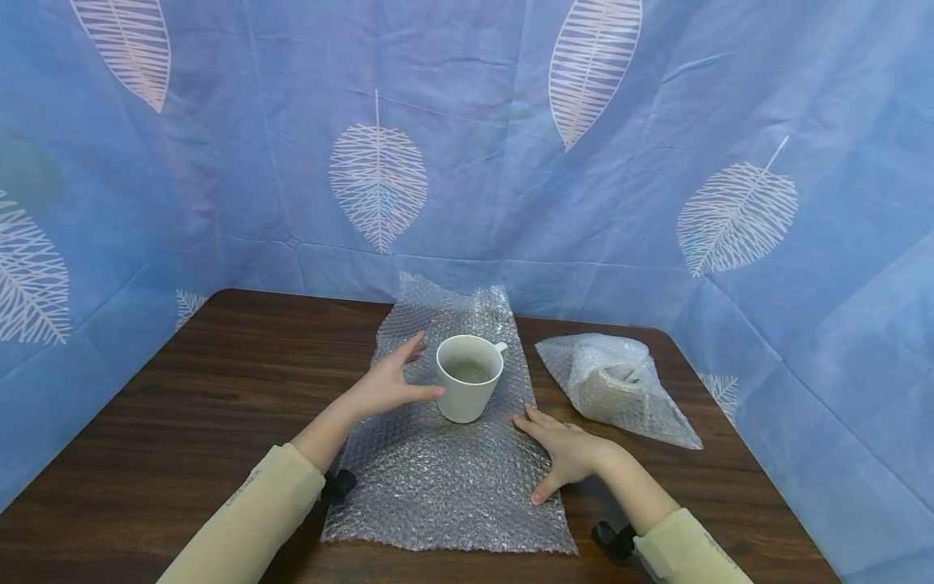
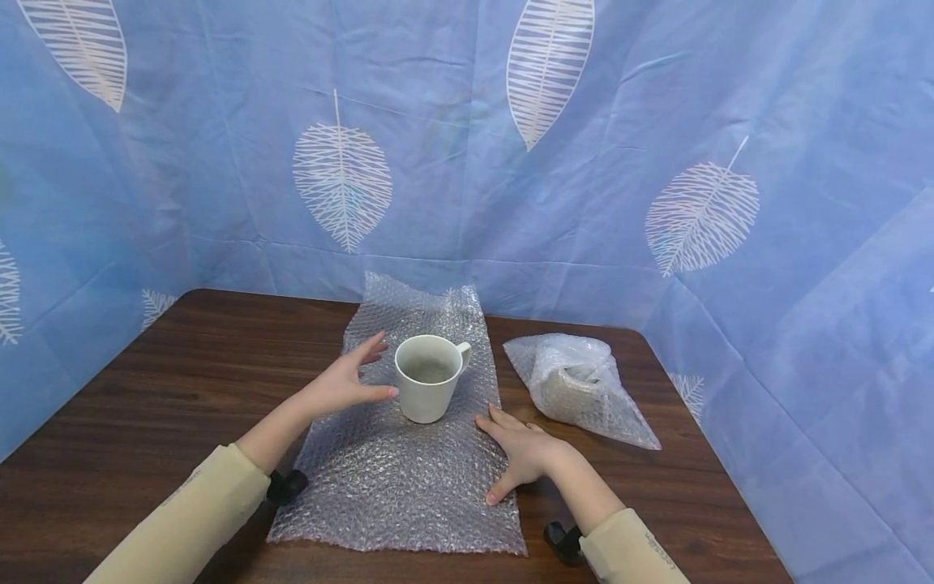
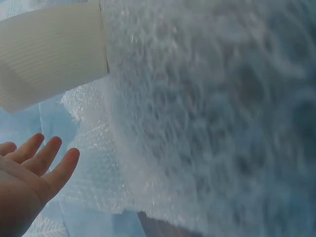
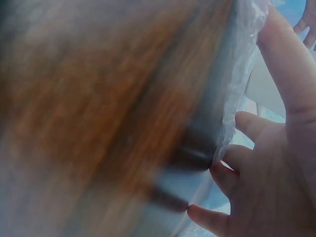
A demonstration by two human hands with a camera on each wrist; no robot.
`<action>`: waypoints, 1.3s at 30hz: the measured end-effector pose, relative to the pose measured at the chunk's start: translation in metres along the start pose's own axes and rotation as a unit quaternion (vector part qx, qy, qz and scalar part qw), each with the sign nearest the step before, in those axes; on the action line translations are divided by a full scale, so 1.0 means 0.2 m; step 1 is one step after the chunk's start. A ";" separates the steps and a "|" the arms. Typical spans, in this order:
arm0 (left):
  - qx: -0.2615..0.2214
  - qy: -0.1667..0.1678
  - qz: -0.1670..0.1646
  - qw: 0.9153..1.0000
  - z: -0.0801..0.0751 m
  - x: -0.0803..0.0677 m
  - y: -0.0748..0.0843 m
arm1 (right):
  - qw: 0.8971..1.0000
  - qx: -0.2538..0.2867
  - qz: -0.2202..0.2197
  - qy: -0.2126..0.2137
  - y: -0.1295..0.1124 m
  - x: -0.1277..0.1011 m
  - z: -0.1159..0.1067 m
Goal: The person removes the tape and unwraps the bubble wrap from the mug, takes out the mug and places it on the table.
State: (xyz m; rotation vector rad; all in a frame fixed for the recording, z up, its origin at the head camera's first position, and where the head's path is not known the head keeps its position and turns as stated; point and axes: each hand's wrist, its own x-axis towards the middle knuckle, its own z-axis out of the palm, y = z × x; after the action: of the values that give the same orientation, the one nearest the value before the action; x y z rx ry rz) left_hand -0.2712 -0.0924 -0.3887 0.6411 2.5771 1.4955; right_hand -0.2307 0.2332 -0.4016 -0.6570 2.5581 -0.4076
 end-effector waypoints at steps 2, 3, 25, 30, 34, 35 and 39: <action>-0.006 0.007 -0.002 1.000 0.01 0.00 0.00 | 1.000 0.001 -0.001 0.000 0.00 0.00 0.00; -0.009 0.010 -0.003 1.000 0.02 0.01 0.00 | 1.000 0.001 -0.001 0.000 0.00 0.00 0.00; -0.050 0.040 -0.021 0.998 0.13 0.06 -0.01 | 1.000 0.002 0.002 -0.002 0.01 0.01 0.00; -0.047 0.024 -0.021 0.998 0.15 0.07 -0.01 | 1.000 -0.001 0.003 -0.002 0.01 0.01 0.00; -0.061 0.016 -0.010 0.998 0.17 0.08 -0.01 | 1.000 -0.004 0.003 -0.001 0.01 0.01 0.00; -0.069 0.014 -0.005 0.997 0.18 0.08 -0.01 | 1.000 -0.004 0.003 -0.001 0.01 0.01 0.00; -0.103 0.010 0.009 0.995 0.20 0.09 -0.01 | 1.000 -0.004 0.001 0.000 0.01 0.01 0.00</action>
State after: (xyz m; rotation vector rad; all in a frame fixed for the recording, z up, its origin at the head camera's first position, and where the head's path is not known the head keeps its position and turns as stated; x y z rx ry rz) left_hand -0.2773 -0.0542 -0.4083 0.6293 2.3919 1.7510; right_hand -0.2321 0.2333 -0.4033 -0.6576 2.5607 -0.3968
